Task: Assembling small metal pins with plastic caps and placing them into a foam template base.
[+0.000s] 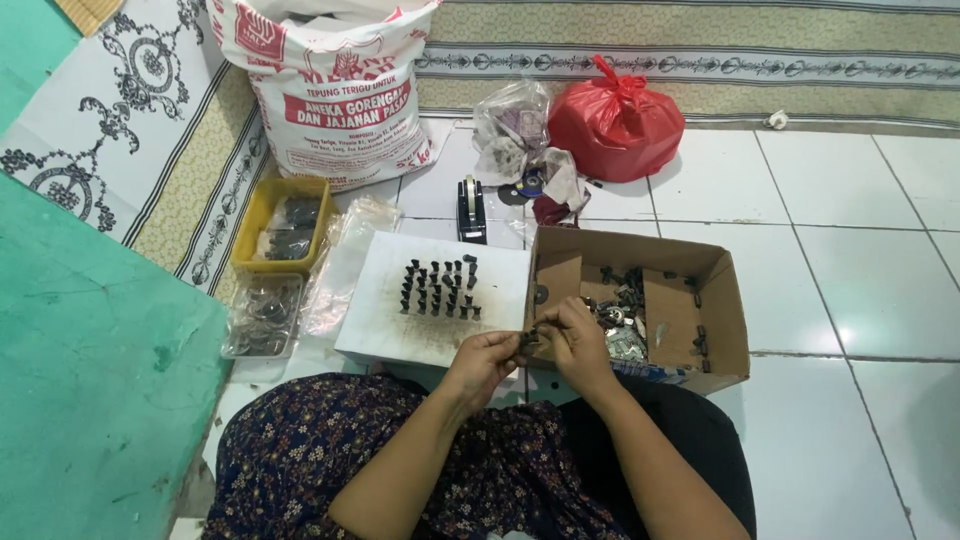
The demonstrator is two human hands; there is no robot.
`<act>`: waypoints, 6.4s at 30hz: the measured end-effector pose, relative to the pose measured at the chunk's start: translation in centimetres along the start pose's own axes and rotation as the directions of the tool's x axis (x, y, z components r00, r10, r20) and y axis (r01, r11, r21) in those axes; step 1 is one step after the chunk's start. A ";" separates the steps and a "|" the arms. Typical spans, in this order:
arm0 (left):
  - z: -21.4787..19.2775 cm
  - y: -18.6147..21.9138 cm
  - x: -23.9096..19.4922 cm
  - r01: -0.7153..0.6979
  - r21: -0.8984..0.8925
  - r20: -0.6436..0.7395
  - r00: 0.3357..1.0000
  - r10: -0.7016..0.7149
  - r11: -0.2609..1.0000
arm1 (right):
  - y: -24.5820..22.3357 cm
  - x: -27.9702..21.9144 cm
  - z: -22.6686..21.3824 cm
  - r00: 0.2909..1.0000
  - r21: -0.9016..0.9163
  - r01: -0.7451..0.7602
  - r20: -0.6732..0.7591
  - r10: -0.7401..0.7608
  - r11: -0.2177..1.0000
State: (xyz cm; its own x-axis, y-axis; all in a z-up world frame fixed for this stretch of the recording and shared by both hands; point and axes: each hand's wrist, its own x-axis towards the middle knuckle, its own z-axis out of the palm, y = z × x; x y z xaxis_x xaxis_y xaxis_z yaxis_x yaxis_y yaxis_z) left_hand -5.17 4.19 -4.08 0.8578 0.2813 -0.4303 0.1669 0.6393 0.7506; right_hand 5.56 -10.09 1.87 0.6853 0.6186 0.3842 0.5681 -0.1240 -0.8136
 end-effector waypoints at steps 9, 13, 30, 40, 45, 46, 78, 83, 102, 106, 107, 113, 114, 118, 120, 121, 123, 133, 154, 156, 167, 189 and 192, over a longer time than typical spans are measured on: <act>-0.7 -1.0 1.2 -0.006 0.028 0.011 1.000 0.006 1.000 | -0.9 -0.1 0.6 0.990 -0.177 0.139 0.049 -0.132 0.974; -1.3 -1.8 2.3 -0.014 0.041 -0.006 1.000 0.014 0.999 | -1.4 0.1 1.0 0.977 -0.278 0.212 0.081 -0.197 0.937; 0.2 1.1 0.1 -0.073 0.149 -0.034 0.996 0.078 0.986 | 1.9 0.8 1.2 0.926 -0.021 -0.340 0.170 0.338 0.940; -0.3 0.3 0.6 -0.110 0.160 -0.054 0.991 0.120 0.981 | 1.6 1.5 0.2 0.615 0.297 -0.788 0.361 0.701 0.539; -0.2 0.1 0.3 -0.124 0.141 -0.039 0.991 0.130 0.982 | 0.7 1.5 -0.4 0.636 0.295 -0.771 0.384 0.669 0.564; 0.0 0.1 0.2 -0.122 0.142 -0.038 0.991 0.129 0.982 | 1.2 1.3 -0.3 0.636 0.296 -0.772 0.384 0.670 0.563; -1.3 8.4 1.7 -0.148 0.729 -0.333 0.776 0.535 0.668 | 7.4 6.6 8.5 0.966 -0.347 -0.157 0.139 0.216 0.925; -1.5 7.8 2.3 -0.152 0.743 -0.329 0.766 0.552 0.652 | 6.5 7.0 9.3 0.953 -0.469 0.005 0.269 0.138 0.883; 4.1 3.8 6.7 -0.440 0.861 0.148 0.695 0.703 0.254 | 9.8 10.3 -2.6 0.902 -0.640 -0.190 0.187 0.390 0.745; 7.9 -0.7 12.4 -0.351 0.925 0.256 0.861 0.440 0.149 | 22.7 7.2 -4.7 0.844 -0.631 -0.396 0.036 0.536 0.667; 8.9 -2.1 13.8 -0.333 0.937 0.275 0.890 0.365 0.107 | 25.3 6.0 -4.8 0.822 -0.703 -0.385 0.033 0.568 0.598; 9.4 -11.9 24.0 -0.323 0.921 0.367 0.907 0.206 -0.218 | 23.0 4.6 -4.9 0.793 -0.722 -0.387 0.056 0.607 0.573; 9.9 -12.2 24.8 -0.308 0.919 0.351 0.923 0.154 -0.247 | 20.3 5.1 -5.4 0.777 -0.673 -0.414 0.090 0.624 0.613; 8.9 -13.7 24.9 -0.286 0.865 0.390 0.901 0.193 -0.412 | 21.1 5.2 -4.5 0.801 -0.704 -0.315 0.162 0.577 0.636; 8.7 -13.1 24.3 -0.281 0.866 0.379 0.909 0.176 -0.412 | 22.5 4.8 -4.0 0.726 -0.684 -0.441 0.109 0.679 0.582; 8.9 -12.7 23.8 -0.283 0.864 0.379 0.910 0.170 -0.416 | 22.7 4.7 -4.1 0.723 -0.680 -0.447 0.108 0.682 0.582; 9.4 -11.6 22.8 -0.259 0.882 0.335 0.933 0.136 -0.394 | 22.9 4.6 -4.4 0.740 -0.670 -0.443 0.102 0.665 0.596; 12.1 -4.7 17.8 -0.149 0.941 0.091 0.976 0.199 0.304 | 23.2 4.7 -6.3 0.648 -0.212 -0.743 0.010 0.762 0.635; 8.4 -0.2 9.4 -0.188 0.673 -0.028 0.960 0.279 0.715 | 12.7 3.9 -3.5 0.808 -0.055 -0.589 -0.069 0.586 0.806; 7.3 -1.3 9.1 -0.195 0.717 0.011 0.963 0.269 0.669 | 12.6 3.8 -3.2 0.785 0.134 -0.586 -0.150 0.601 0.799; 6.6 1.9 1.3 -0.066 0.380 -0.112 0.987 0.117 0.923 | 8.2 1.9 -5.6 0.712 0.686 -0.589 0.190 0.676 0.427; 7.0 2.6 -1.5 -0.634 0.754 0.314 0.576 0.755 0.170 | 2.3 1.2 -4.4 0.676 0.520 -0.723 0.398 0.620 0.455; 5.8 1.6 -0.1 -0.633 0.760 0.331 0.568 0.754 0.144 | 1.5 1.5 -4.6 0.686 0.495 -0.719 0.389 0.615 0.488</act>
State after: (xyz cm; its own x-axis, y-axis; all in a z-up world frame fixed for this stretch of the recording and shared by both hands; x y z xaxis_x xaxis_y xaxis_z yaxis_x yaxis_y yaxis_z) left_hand -2.17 1.04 0.06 0.7736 0.4051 0.4873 -0.1497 -0.6304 0.7617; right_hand 9.50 -12.90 3.24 0.6421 0.6499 -0.4066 -0.4406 -0.1212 -0.8895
